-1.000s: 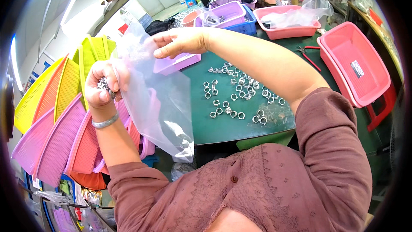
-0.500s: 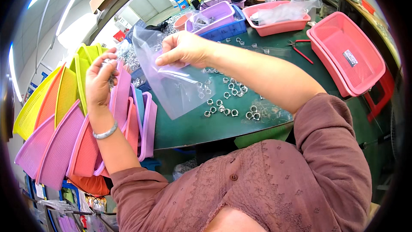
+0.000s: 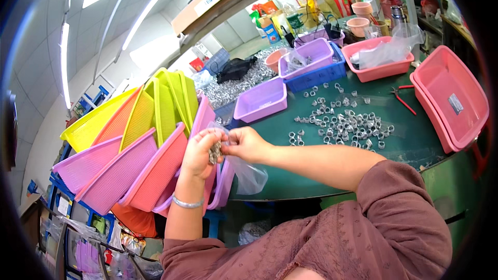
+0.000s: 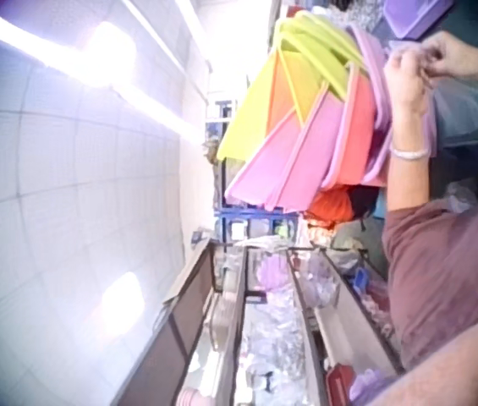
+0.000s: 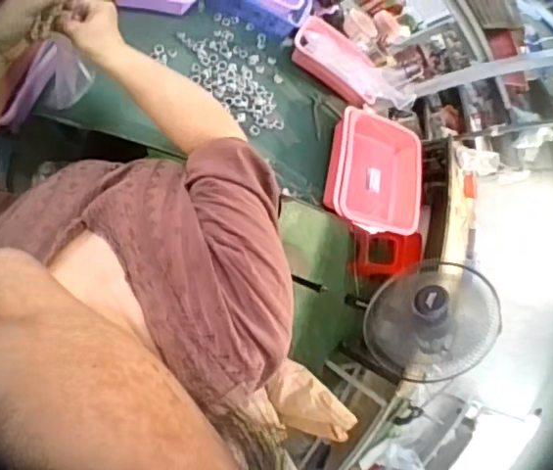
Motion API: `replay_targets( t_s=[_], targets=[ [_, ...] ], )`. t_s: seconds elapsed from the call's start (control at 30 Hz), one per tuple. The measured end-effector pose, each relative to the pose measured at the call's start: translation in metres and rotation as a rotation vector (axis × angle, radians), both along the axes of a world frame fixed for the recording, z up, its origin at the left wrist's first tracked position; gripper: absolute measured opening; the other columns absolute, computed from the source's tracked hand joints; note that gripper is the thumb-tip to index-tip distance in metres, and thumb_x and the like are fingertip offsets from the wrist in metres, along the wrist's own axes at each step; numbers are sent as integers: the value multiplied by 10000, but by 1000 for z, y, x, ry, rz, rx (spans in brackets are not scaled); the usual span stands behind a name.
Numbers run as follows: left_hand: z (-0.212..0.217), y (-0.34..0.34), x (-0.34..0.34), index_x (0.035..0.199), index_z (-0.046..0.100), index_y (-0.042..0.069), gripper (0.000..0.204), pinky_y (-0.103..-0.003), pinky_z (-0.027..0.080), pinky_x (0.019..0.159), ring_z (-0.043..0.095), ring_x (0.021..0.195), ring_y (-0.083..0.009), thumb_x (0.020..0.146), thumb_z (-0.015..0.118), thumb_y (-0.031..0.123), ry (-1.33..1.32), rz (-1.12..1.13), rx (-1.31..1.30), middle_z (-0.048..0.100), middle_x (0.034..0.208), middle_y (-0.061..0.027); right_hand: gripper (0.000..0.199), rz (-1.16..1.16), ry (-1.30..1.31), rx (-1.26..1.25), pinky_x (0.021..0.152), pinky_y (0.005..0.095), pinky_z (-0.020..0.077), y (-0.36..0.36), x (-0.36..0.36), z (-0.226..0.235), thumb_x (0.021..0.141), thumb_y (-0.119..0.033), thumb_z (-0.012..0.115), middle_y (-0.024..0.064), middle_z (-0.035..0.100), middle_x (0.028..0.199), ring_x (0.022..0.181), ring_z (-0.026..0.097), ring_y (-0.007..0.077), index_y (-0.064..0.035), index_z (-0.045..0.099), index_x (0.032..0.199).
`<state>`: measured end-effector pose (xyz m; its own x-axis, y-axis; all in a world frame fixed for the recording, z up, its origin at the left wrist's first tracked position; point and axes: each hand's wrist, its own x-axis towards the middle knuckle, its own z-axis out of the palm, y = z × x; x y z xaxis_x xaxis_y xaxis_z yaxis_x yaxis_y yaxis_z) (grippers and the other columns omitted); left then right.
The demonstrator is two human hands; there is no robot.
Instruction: The person picks up metal clips from a table by hand, gathers them in one hand, and then places them into a clear plastic bag.
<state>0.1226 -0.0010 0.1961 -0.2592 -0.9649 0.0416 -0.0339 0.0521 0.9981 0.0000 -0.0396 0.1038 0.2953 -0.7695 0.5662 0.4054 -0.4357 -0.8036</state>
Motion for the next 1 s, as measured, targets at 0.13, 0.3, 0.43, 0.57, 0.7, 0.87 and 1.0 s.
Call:
replay_targets(
  t_s=[0.13, 0.3, 0.43, 0.57, 0.7, 0.87, 1.0],
  targets=[
    [-9, -2, 16, 841, 562, 39, 99, -223, 420, 400, 560, 573, -125, 791, 535, 120, -8, 75, 56, 588, 768, -51, 182, 108, 72, -33, 524, 204, 384, 8, 1, -3, 814, -82, 582, -40, 436, 627, 588, 413, 38, -44, 449, 695],
    [-17, -2, 25, 880, 549, 52, 160, -221, 404, 400, 562, 570, -148, 800, 521, 188, -36, 120, 197, 575, 754, -46, 112, 29, 23, -2, 535, 234, 400, 5, 5, -9, 869, -93, 466, 4, 482, 656, 595, 450, 72, -24, 468, 781],
    [-36, -3, 26, 867, 532, 88, 124, -223, 381, 385, 528, 556, -117, 808, 502, 194, 20, 104, 283, 551, 716, -20, 96, 48, -42, 11, 525, 218, 356, 8, 13, -8, 877, -105, 443, -19, 447, 637, 575, 416, 61, -42, 484, 817],
    [-52, -22, 14, 815, 533, 100, 136, -248, 393, 421, 506, 552, -121, 823, 515, 235, 216, 177, 265, 538, 684, -10, 95, 29, -86, 175, 492, 204, 375, -1, 5, -12, 865, -137, 466, -33, 457, 678, 585, 423, 46, -76, 475, 793],
    [-58, -48, 4, 886, 530, 69, 166, -321, 463, 602, 531, 641, -158, 847, 486, 224, 257, 188, 251, 551, 729, -32, 98, 3, -91, 225, 540, 212, 388, -18, -5, -6, 874, -175, 473, -29, 524, 731, 607, 456, 56, -91, 509, 839],
    [-62, -65, -13, 929, 522, 82, 195, -369, 474, 646, 545, 710, -169, 879, 395, 221, 219, 86, 313, 567, 789, -43, 87, 19, -192, 393, 488, 231, 398, -29, -13, 8, 868, -151, 483, 3, 538, 698, 553, 490, 88, -79, 510, 827],
    [-72, -96, -9, 1038, 507, 57, 225, -378, 477, 666, 552, 749, -174, 859, 412, 157, 95, 120, 264, 566, 871, -62, 65, -33, -273, 470, 412, 257, 403, -40, -16, 11, 835, -105, 490, 55, 544, 655, 482, 507, 127, -41, 501, 828]
  ],
)
